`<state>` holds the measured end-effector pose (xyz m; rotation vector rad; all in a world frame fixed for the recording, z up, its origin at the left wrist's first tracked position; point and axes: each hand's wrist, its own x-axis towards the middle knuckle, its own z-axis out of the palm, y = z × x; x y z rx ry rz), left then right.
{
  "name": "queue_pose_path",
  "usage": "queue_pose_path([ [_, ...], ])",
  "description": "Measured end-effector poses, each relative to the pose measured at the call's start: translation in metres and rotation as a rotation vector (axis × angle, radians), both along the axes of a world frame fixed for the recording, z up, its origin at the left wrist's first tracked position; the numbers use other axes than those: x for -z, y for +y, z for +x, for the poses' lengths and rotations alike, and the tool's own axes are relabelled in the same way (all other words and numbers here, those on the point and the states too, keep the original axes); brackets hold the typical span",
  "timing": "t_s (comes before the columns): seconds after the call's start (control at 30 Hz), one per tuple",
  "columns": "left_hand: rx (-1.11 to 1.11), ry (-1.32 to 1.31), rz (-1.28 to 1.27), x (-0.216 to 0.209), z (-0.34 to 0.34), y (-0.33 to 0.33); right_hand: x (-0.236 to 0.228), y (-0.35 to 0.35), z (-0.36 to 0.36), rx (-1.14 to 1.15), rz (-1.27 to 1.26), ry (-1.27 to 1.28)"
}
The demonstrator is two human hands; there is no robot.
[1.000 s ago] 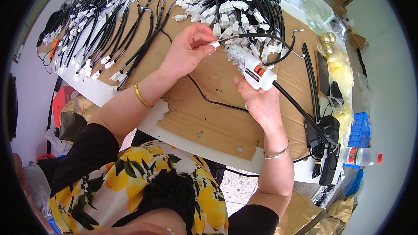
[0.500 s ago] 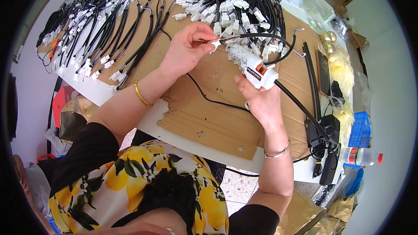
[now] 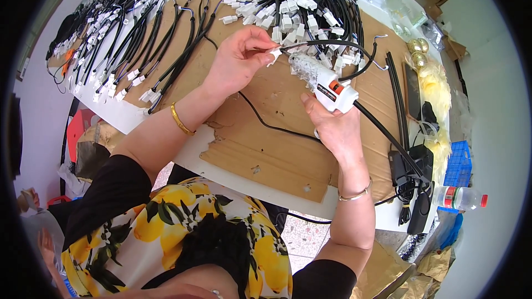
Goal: Applying adhesive to white cable connectors using a glue gun.
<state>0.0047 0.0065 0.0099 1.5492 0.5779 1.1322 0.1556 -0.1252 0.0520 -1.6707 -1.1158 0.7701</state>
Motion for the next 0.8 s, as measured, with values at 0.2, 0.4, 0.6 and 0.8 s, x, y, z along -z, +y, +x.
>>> queue_pose_path([
  [0.2, -0.013, 0.014, -0.03, -0.0024, -0.0011, -0.0007, -0.0012, 0.0001, -0.001, 0.013, -0.004, -0.002],
  [0.4, -0.015, 0.033, -0.04, -0.0039, -0.0012, -0.0008, -0.0011, -0.0003, 0.0001, -0.002, 0.005, 0.042],
  [0.6, -0.006, 0.014, -0.024, -0.0027, -0.0013, -0.0002, -0.0004, 0.0001, 0.0005, 0.005, 0.0, 0.022],
  [0.8, -0.058, 0.038, 0.098, -0.0055, -0.0015, -0.0033, -0.0049, -0.0011, -0.0009, 0.002, -0.03, 0.025],
])
